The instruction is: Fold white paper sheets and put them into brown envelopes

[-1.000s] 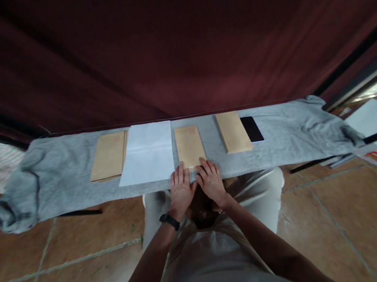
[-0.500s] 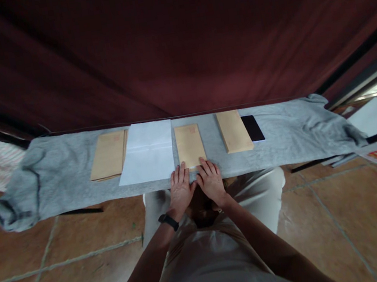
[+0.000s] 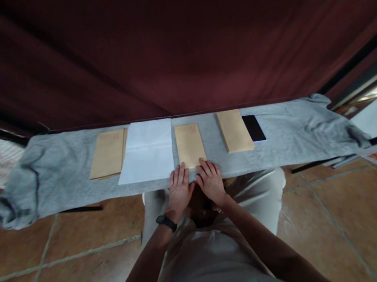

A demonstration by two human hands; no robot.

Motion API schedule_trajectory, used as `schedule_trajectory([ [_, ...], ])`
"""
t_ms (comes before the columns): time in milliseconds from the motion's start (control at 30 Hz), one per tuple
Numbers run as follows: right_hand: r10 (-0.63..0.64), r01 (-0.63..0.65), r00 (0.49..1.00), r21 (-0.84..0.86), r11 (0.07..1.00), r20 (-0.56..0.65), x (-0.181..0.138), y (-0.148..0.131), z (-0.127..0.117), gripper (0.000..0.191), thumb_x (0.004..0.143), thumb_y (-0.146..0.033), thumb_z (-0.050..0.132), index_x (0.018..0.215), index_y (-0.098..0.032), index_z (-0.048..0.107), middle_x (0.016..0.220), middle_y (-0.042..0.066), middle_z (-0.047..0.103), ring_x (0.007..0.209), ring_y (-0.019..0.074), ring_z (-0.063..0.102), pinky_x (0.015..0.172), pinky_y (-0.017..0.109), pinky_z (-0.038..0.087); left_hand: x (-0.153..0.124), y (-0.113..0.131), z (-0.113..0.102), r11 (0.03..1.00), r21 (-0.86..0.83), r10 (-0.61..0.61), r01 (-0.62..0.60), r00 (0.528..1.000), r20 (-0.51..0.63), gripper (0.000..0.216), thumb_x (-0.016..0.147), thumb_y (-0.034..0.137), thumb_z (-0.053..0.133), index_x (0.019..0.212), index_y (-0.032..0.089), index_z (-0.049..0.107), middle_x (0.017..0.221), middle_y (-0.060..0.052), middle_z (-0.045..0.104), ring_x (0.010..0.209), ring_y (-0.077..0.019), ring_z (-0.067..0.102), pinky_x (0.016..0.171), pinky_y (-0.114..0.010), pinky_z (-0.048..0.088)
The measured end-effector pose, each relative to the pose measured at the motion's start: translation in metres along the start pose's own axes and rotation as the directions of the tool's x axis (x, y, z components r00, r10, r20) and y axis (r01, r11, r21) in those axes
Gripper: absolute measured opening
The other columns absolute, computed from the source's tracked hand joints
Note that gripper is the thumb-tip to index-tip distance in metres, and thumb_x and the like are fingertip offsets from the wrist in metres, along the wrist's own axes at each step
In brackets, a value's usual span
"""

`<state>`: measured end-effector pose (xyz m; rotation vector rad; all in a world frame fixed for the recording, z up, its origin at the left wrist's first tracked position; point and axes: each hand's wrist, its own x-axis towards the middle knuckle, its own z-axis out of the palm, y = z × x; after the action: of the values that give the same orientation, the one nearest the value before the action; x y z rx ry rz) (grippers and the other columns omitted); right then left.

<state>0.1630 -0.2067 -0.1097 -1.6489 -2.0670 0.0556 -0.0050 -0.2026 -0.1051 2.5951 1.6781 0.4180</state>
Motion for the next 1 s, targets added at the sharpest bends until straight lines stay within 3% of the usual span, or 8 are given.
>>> schedule_trajectory([
  [167, -0.007, 0.007, 1.000, -0.012, 1.000, -0.003, 0.000, 0.000, 0.002, 0.038, 0.102, -0.030, 0.051, 0.137, -0.018, 0.059, 0.154, 0.011, 0.051, 0.138, 0.0315, 0.045, 0.116, 0.053, 0.032, 0.000, 0.001, -0.006, 0.999, 0.022, 0.035, -0.035, 0.999, 0.003, 0.050, 0.101, 0.031, 0.045, 0.145, 0.009, 0.050, 0.160, -0.018, 0.041, 0.150, -0.0323, 0.035, 0.125, -0.053, 0.025],
  [400, -0.026, 0.026, 1.000, -0.050, 0.998, -0.001, -0.001, 0.001, 0.003, 0.040, 0.102, -0.031, 0.050, 0.138, -0.018, 0.058, 0.155, 0.012, 0.049, 0.138, 0.0328, 0.045, 0.116, 0.055, 0.033, 0.006, 0.004, -0.010, 0.997, 0.067, 0.046, -0.050, 0.997, 0.055, 0.062, 0.098, 0.030, 0.049, 0.158, 0.022, 0.036, 0.165, -0.010, 0.033, 0.155, -0.0334, 0.022, 0.124, -0.065, 0.012],
  [767, -0.107, 0.106, 0.994, -0.053, 0.993, -0.010, -0.006, 0.011, 0.006, 0.043, 0.101, -0.031, 0.052, 0.141, -0.015, 0.057, 0.158, 0.017, 0.043, 0.146, 0.0320, 0.037, 0.119, 0.054, 0.034, 0.005, 0.000, -0.006, 1.000, 0.007, 0.028, -0.028, 0.999, 0.015, 0.059, 0.101, 0.037, 0.046, 0.157, 0.019, 0.037, 0.164, -0.012, 0.035, 0.155, -0.0292, 0.025, 0.126, -0.057, 0.017],
  [1000, -0.128, 0.128, 0.992, -0.015, 0.992, -0.006, -0.006, 0.013, 0.000, 0.042, 0.102, -0.031, 0.051, 0.141, -0.017, 0.057, 0.159, 0.017, 0.042, 0.147, 0.0309, 0.038, 0.119, 0.052, 0.035, -0.003, -0.009, -0.006, 0.995, -0.031, 0.096, -0.096, 0.995, 0.003, 0.052, 0.102, 0.032, 0.048, 0.153, 0.021, 0.044, 0.164, -0.013, 0.035, 0.155, -0.0306, 0.025, 0.125, -0.056, 0.023],
])
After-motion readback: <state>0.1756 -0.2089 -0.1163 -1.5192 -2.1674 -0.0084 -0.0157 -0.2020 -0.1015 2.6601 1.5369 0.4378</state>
